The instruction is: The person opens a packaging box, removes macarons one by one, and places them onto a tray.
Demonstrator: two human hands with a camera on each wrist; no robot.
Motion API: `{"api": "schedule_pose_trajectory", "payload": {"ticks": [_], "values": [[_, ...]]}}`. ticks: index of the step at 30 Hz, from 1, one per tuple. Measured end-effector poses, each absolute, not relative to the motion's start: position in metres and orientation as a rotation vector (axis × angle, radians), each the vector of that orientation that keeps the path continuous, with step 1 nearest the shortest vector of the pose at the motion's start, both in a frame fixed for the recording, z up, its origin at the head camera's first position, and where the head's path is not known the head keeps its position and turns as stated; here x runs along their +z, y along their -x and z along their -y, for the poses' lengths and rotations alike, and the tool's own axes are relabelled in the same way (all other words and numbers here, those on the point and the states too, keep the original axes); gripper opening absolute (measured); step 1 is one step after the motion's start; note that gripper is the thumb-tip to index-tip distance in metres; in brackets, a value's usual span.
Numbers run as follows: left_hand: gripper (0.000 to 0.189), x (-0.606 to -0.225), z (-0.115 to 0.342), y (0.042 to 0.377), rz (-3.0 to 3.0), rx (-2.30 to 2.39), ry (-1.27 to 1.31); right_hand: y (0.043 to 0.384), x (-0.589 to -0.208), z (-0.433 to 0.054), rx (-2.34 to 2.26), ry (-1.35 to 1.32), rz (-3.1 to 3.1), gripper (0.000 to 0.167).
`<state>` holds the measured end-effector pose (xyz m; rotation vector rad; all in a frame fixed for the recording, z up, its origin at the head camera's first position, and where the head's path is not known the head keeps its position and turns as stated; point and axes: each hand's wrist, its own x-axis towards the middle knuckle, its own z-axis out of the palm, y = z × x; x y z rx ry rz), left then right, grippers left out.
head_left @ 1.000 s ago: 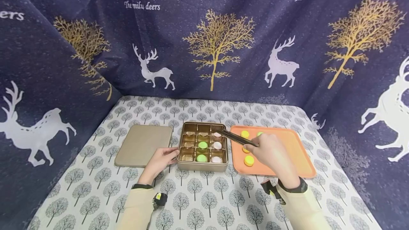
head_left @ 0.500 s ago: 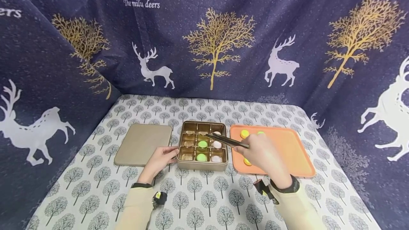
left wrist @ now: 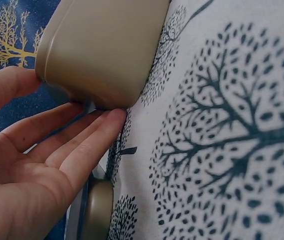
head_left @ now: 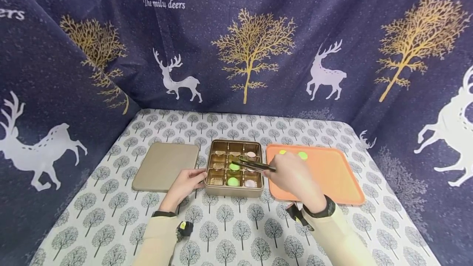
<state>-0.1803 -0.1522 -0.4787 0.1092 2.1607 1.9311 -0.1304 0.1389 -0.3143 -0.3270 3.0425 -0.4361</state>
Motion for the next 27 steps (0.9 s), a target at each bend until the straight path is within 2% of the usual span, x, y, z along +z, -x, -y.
{"api": "schedule_pose_trajectory", "payload": {"ticks": [2, 5, 14, 18, 27], "values": [[0.043, -0.478, 0.153, 0.18, -2.164, 1.93, -0.107, 0.132, -0.314, -0.137, -0.411, 0.355, -3.053, 0.037], [0.043, -0.478, 0.153, 0.179, -2.17, 1.927, -0.106, 0.135, -0.314, -0.132, -0.373, 0.392, -3.068, 0.04], [0.044, -0.477, 0.152, 0.179, -2.181, 1.93, -0.102, 0.145, -0.307, -0.117, -0.345, 0.394, -2.99, 0.031], [0.043, -0.478, 0.151, 0.18, -2.173, 1.939, -0.105, 0.15, -0.302, -0.11, -0.277, 0.375, -2.965, 0.038], [0.044, -0.479, 0.152, 0.179, -2.188, 1.929, -0.108, 0.16, -0.301, -0.092, -0.114, 0.38, -2.915, 0.034]]}}
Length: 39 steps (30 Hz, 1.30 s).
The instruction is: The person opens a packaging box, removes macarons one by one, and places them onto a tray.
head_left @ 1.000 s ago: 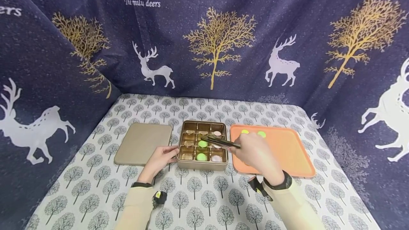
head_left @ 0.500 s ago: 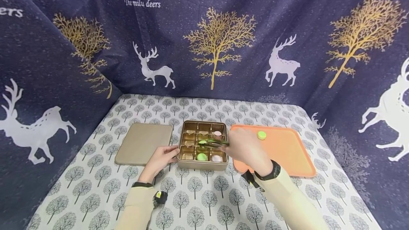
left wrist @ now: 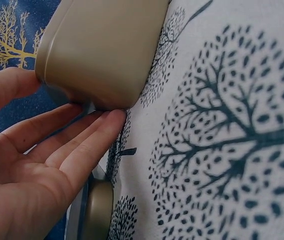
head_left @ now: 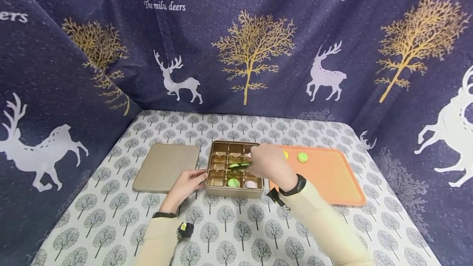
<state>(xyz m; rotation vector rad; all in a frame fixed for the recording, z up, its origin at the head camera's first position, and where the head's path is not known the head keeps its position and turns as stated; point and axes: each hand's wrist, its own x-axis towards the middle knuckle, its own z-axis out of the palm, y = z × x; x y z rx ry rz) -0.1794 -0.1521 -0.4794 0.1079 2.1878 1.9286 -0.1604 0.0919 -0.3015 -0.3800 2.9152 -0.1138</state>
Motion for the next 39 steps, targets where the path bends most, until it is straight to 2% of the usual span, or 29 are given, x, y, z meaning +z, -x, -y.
{"api": "schedule_pose_trajectory", "payload": {"ticks": [7, 14, 22, 27, 35, 39], "values": [[0.044, -0.479, 0.151, 0.179, -2.186, 1.932, -0.11, 0.161, -0.305, -0.082, -0.048, 0.383, -2.942, 0.033], [0.044, -0.477, 0.151, 0.178, -2.177, 1.931, -0.105, 0.158, -0.31, -0.091, -0.107, 0.435, -2.985, 0.041], [0.043, -0.48, 0.151, 0.179, -2.194, 1.921, -0.097, 0.155, -0.309, -0.102, -0.109, 0.368, -2.977, 0.025], [0.043, -0.48, 0.152, 0.179, -2.191, 1.923, -0.117, 0.153, -0.306, -0.111, -0.241, 0.387, -3.001, 0.023], [0.044, -0.479, 0.152, 0.179, -2.193, 1.921, -0.105, 0.148, -0.298, -0.128, -0.388, 0.275, -2.989, 0.046], [0.044, -0.478, 0.152, 0.179, -2.202, 1.906, -0.104, 0.145, -0.296, -0.136, -0.451, 0.311, -3.012, 0.052]]}}
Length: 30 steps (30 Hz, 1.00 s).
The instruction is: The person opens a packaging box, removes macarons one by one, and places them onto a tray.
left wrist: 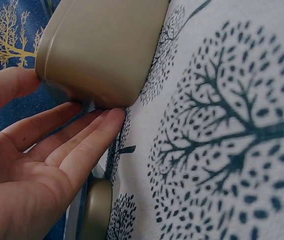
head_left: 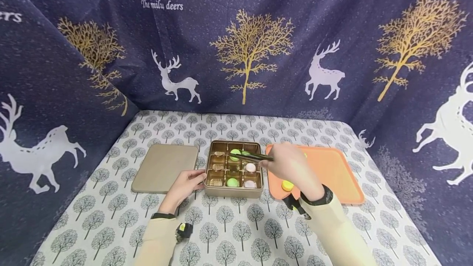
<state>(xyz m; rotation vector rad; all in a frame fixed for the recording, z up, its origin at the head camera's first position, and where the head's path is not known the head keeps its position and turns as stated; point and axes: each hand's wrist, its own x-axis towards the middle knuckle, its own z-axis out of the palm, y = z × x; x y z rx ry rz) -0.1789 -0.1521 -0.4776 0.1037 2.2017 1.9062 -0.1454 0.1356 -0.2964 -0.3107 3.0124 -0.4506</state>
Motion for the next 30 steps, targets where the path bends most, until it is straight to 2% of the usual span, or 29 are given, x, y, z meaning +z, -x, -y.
{"api": "schedule_pose_trajectory", "payload": {"ticks": [2, 8, 13, 20, 25, 30], "values": [[0.045, -0.477, 0.152, 0.179, -2.199, 1.904, -0.1, 0.144, -0.297, -0.139, -0.481, 0.324, -3.015, 0.053], [0.045, -0.477, 0.152, 0.18, -2.187, 1.908, -0.107, 0.14, -0.299, -0.149, -0.525, 0.342, -3.022, 0.038], [0.044, -0.478, 0.151, 0.18, -2.19, 1.908, -0.097, 0.137, -0.299, -0.157, -0.563, 0.319, -3.013, 0.033], [0.044, -0.48, 0.151, 0.18, -2.178, 1.915, -0.108, 0.133, -0.299, -0.169, -0.608, 0.248, -3.032, 0.046], [0.045, -0.482, 0.153, 0.181, -2.177, 1.922, -0.099, 0.129, -0.299, -0.177, -0.588, 0.244, -3.056, 0.034], [0.046, -0.48, 0.154, 0.18, -2.178, 1.918, -0.096, 0.124, -0.301, -0.184, -0.574, 0.269, -3.106, 0.04]]}}
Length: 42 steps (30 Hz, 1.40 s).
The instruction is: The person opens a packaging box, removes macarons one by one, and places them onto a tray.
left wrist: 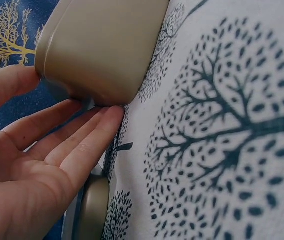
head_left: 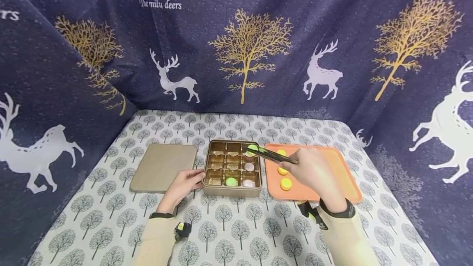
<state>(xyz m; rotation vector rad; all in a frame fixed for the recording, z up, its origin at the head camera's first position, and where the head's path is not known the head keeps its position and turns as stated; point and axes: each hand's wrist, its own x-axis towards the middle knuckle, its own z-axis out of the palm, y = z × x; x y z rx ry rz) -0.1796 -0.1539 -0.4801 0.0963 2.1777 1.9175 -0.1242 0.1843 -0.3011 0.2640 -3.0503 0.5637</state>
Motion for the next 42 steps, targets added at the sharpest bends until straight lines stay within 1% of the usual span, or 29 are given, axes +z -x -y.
{"api": "schedule_pose_trajectory", "payload": {"ticks": [4, 7, 10, 12, 18, 21, 26, 33, 37, 42], "values": [[0.046, -0.479, 0.154, 0.178, -2.171, 1.909, -0.115, 0.119, -0.303, -0.194, 0.422, -0.28, 2.976, 0.047], [0.047, -0.479, 0.154, 0.178, -2.167, 1.904, -0.12, 0.115, -0.305, -0.202, 0.291, -0.303, 2.876, 0.056], [0.047, -0.479, 0.154, 0.179, -2.163, 1.906, -0.097, 0.113, -0.306, -0.209, 0.291, -0.278, 2.865, 0.06], [0.047, -0.479, 0.155, 0.18, -2.166, 1.908, -0.088, 0.113, -0.306, -0.212, 0.34, -0.241, 2.915, 0.057], [0.047, -0.479, 0.156, 0.181, -2.182, 1.9, -0.093, 0.113, -0.303, -0.222, 0.463, -0.128, 3.057, 0.035], [0.047, -0.48, 0.156, 0.181, -2.179, 1.898, -0.087, 0.112, -0.302, -0.228, 0.508, -0.086, 3.081, 0.028], [0.047, -0.48, 0.155, 0.18, -2.171, 1.899, -0.079, 0.11, -0.301, -0.238, 0.533, 0.01, 3.139, 0.027], [0.046, -0.479, 0.153, 0.18, -2.18, 1.892, -0.077, 0.107, -0.306, -0.255, 0.518, 0.063, 3.176, 0.034], [0.046, -0.48, 0.153, 0.18, -2.171, 1.901, -0.062, 0.106, -0.312, -0.264, 0.506, 0.077, 3.176, 0.032], [0.046, -0.48, 0.154, 0.181, -2.167, 1.905, -0.058, 0.105, -0.316, -0.275, 0.485, 0.104, 3.186, 0.037]]}}
